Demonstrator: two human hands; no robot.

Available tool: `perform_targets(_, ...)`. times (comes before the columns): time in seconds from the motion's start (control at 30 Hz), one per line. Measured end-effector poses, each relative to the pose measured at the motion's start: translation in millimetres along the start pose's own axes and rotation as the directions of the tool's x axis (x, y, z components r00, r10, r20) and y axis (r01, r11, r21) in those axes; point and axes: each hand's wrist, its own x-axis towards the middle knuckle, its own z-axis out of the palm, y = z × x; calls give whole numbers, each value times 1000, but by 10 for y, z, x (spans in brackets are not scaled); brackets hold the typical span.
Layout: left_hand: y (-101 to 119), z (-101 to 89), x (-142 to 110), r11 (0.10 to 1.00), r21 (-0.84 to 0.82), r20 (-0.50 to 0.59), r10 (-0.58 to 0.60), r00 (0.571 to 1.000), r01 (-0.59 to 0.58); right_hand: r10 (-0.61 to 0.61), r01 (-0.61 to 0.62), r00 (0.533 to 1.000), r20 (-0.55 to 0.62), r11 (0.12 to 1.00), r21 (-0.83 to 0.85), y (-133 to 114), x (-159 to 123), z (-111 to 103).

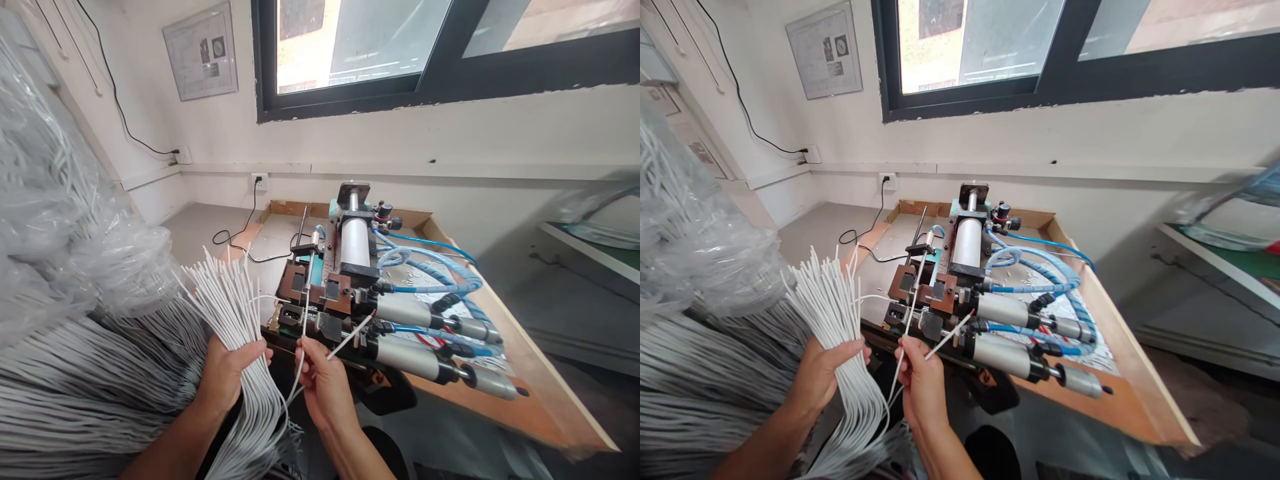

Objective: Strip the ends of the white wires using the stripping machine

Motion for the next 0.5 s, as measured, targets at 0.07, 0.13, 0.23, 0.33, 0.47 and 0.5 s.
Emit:
perform_targets(0.07, -7, -11, 4, 997, 57, 12, 60, 998, -61, 40, -41, 998, 37, 999, 11, 4, -2, 6)
perform_targets(0.13, -16, -15, 3, 988, 108, 33, 110, 993, -113, 92, -93, 989, 115, 996, 5, 10, -18, 24)
perform_targets(0.23, -31, 6, -16, 978, 146, 71, 143, 987, -152, 149, -138, 958, 246, 989, -60, 25, -58, 67)
perform_targets(0.33, -46, 45, -50, 960, 202, 163, 161, 973, -192, 98, -57, 956, 278, 987, -150, 50, -95, 92)
perform_targets(0.47, -76, 49, -68, 948, 247, 233, 140, 962, -198, -72, 112, 975, 212, 976, -185, 65, -124, 34)
perform_targets(0.5, -84, 36, -63, 957, 229, 213, 130, 968, -179, -94, 130, 978, 184, 973, -190, 63, -132, 6)
